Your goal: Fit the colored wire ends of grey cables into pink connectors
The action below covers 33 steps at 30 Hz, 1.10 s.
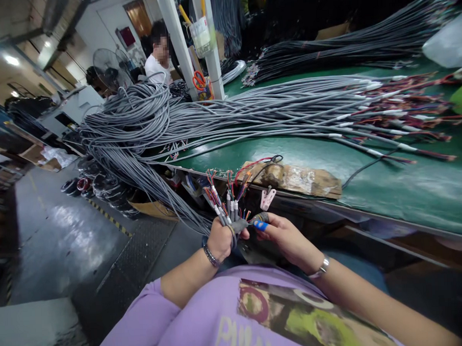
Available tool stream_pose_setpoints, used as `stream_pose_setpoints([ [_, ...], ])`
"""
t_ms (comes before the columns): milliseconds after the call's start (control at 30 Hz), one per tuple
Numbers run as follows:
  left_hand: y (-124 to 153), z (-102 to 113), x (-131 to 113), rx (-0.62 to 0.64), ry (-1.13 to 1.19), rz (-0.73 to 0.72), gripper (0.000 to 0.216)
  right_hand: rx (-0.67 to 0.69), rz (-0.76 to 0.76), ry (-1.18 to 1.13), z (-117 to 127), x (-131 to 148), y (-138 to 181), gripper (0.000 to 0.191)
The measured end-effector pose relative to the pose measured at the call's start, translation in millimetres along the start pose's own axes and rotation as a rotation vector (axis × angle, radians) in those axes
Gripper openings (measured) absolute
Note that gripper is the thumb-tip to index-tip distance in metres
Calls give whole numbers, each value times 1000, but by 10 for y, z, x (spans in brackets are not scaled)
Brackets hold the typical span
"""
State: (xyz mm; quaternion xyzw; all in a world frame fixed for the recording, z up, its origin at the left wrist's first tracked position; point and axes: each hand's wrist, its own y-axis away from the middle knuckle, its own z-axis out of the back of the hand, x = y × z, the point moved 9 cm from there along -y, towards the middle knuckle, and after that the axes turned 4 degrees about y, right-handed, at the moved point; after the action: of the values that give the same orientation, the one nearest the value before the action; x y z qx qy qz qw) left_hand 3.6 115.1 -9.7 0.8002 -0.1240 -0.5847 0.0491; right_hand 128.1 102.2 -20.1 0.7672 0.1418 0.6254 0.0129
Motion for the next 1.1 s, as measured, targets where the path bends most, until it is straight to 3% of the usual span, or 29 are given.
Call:
stream_pose_setpoints([
  [133,-15,34,-19,-52,49,-23,30,127,-12,45,-87,15,39,28],
  [300,-6,-15,-66,-12,33,-45,33,22,-95,-157,40,-8,47,32],
  [633,60,-65,-135,3,-31,-43,39,59,-190,-343,-42,-33,-11,35],
  [1100,30,-63,-101,22,-31,-58,36,75,-168,-223,-73,2,11,36],
])
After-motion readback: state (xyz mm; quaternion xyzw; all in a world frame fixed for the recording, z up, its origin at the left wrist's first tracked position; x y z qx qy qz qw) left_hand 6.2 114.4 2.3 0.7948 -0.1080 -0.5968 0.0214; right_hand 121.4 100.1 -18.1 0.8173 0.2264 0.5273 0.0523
